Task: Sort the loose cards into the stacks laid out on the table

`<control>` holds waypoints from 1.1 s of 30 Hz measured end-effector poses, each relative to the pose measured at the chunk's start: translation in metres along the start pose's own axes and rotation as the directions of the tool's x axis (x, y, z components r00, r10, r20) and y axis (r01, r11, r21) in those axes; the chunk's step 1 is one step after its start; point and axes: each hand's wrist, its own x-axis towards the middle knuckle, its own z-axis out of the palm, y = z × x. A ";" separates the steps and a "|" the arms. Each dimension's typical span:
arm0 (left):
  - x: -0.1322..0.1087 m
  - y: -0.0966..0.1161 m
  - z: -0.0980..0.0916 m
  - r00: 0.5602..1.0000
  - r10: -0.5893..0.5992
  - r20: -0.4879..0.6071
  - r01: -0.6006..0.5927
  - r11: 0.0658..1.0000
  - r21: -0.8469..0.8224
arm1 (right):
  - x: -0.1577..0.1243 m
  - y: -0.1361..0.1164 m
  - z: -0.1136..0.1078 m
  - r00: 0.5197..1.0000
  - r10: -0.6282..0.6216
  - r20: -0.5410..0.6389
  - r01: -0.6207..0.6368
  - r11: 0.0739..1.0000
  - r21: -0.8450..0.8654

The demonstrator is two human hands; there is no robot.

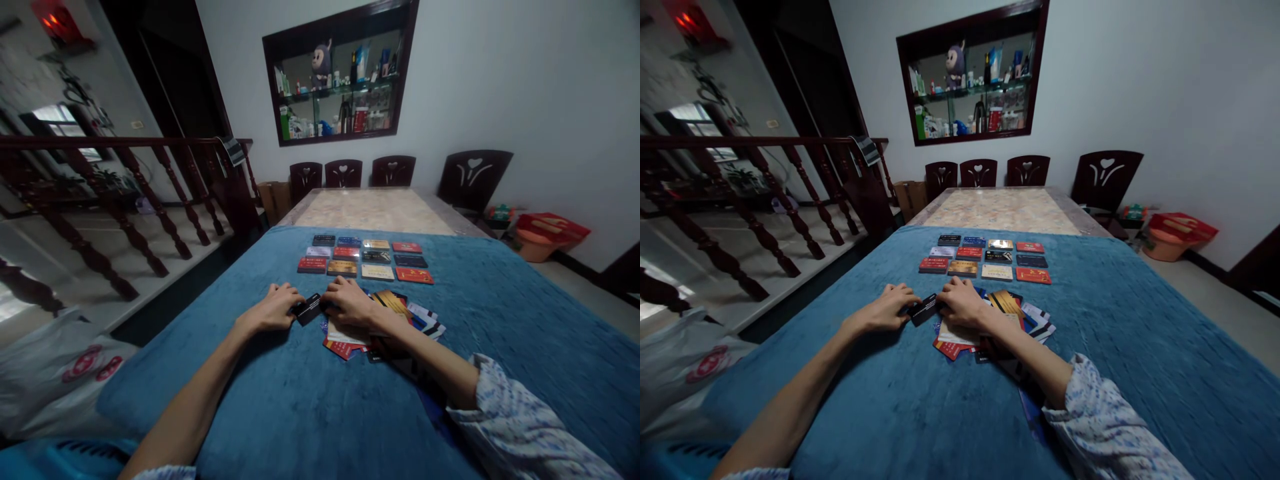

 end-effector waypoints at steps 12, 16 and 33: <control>0.001 0.017 0.004 0.997 -0.076 0.007 0.076 0.997 -0.008 | 0.001 0.004 0.005 1.000 0.011 -0.007 -0.011 1.000 -0.005; 0.003 0.012 0.009 0.998 -0.056 -0.031 0.054 0.997 -0.048 | 0.001 0.006 0.005 1.000 -0.003 -0.011 0.003 1.000 -0.001; 0.009 -0.025 0.009 0.971 0.069 -0.229 -0.149 0.924 -0.353 | 0.007 0.018 0.020 0.906 -0.203 -0.370 0.188 0.979 -0.076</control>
